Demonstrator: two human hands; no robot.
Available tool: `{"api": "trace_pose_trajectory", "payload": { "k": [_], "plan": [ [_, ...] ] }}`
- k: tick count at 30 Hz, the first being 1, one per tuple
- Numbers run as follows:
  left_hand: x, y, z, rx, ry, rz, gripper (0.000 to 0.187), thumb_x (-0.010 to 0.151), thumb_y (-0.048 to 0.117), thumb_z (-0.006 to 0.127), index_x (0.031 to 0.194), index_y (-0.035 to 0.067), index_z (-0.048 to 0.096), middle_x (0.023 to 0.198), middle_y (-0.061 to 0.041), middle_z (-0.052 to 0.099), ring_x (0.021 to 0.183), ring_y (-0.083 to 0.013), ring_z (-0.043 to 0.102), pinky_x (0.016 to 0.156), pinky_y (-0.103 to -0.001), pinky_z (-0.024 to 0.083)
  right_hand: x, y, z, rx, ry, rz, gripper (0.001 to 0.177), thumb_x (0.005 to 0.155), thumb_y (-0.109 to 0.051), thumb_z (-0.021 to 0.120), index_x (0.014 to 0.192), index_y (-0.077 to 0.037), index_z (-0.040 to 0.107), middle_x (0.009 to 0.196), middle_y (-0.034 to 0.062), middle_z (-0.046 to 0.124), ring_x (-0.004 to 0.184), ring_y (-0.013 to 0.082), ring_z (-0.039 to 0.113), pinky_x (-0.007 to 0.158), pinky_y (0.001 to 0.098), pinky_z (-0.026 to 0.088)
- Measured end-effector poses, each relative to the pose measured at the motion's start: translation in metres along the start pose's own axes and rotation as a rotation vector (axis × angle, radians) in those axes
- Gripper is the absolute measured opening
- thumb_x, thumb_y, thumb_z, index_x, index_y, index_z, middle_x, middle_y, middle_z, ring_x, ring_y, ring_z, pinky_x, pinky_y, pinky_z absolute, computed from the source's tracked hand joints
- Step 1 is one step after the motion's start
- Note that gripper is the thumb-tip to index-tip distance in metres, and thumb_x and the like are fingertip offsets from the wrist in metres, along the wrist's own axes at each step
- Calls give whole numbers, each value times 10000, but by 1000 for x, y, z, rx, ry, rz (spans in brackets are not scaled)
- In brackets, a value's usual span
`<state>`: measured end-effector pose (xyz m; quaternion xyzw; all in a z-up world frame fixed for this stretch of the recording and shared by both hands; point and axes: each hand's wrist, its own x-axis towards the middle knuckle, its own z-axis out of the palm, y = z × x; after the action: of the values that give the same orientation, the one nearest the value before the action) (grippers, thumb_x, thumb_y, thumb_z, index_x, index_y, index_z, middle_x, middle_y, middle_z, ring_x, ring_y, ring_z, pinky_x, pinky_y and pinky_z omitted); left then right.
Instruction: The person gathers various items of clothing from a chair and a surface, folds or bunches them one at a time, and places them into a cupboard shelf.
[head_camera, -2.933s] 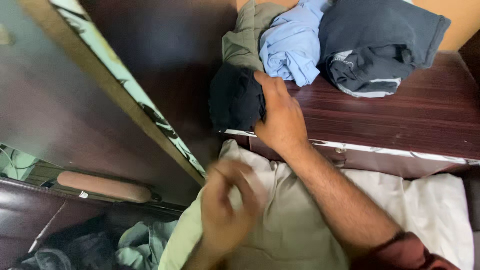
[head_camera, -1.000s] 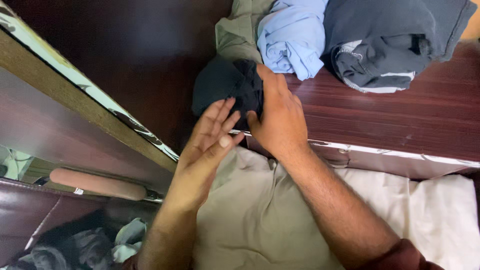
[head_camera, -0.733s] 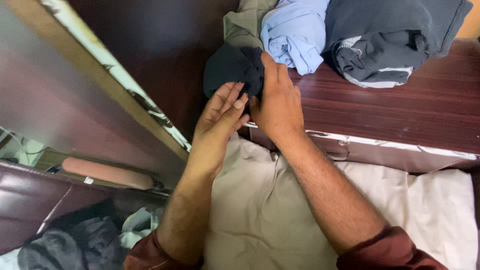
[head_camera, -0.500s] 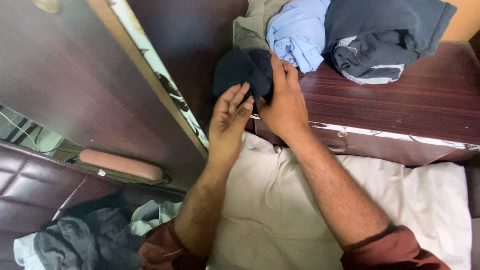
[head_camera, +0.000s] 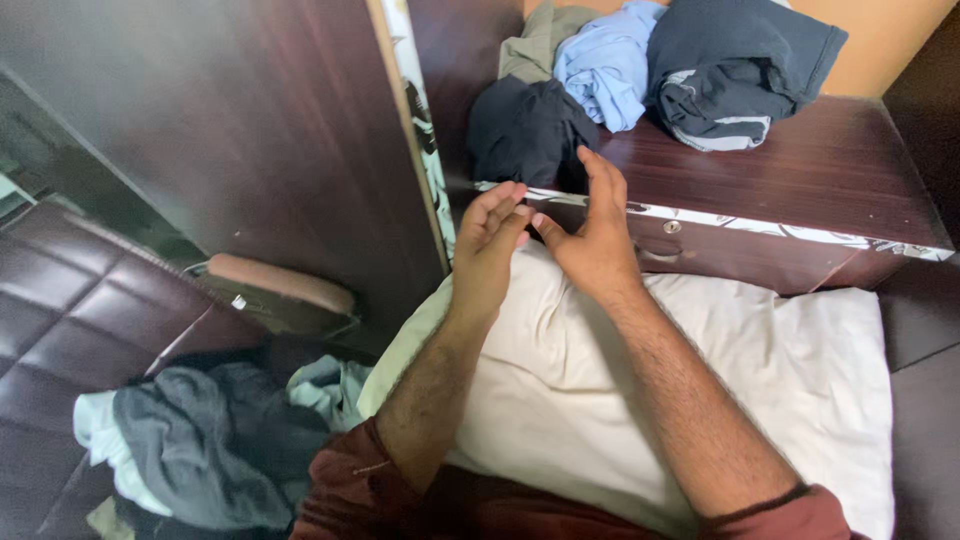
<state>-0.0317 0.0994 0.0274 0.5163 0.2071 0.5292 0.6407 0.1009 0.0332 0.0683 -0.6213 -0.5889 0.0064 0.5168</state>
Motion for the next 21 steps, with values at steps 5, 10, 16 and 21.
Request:
{"api": "trace_pose_trajectory", "payload": {
  "k": [5,10,16,21],
  "plan": [
    [-32,6,-18,65,-45,-23,475,978,174,646,1416,56,506,1435,-68,587,1214,-118,593,970,-304,494,-29,-12,5,179,-128,208,829,869,-148,813,1551,-116,344,1552,162,374,1344,278,532,998,376,539],
    [-52,-19,-67,35,-29,91,457,1006,136,693,1416,4,542,1335,-90,625,1103,-136,592,918,-289,490,-50,-19,48,427,-284,179,717,901,-66,742,1515,-101,374,1508,133,405,1253,216,559,1000,340,540],
    [-98,14,-136,149,96,25,436,1011,136,682,1391,-14,531,1292,-99,618,1090,-128,602,991,-309,518,-72,-51,111,591,-560,151,621,922,-2,651,1488,-84,411,1463,106,496,1190,202,584,968,327,538],
    [-142,52,-184,238,187,56,457,1006,169,663,1395,-23,522,1364,-120,599,1117,-157,640,1016,-303,526,-92,-86,173,579,-764,94,626,906,12,645,1479,-74,407,1418,111,538,1245,204,592,991,322,538]
  ]
}}
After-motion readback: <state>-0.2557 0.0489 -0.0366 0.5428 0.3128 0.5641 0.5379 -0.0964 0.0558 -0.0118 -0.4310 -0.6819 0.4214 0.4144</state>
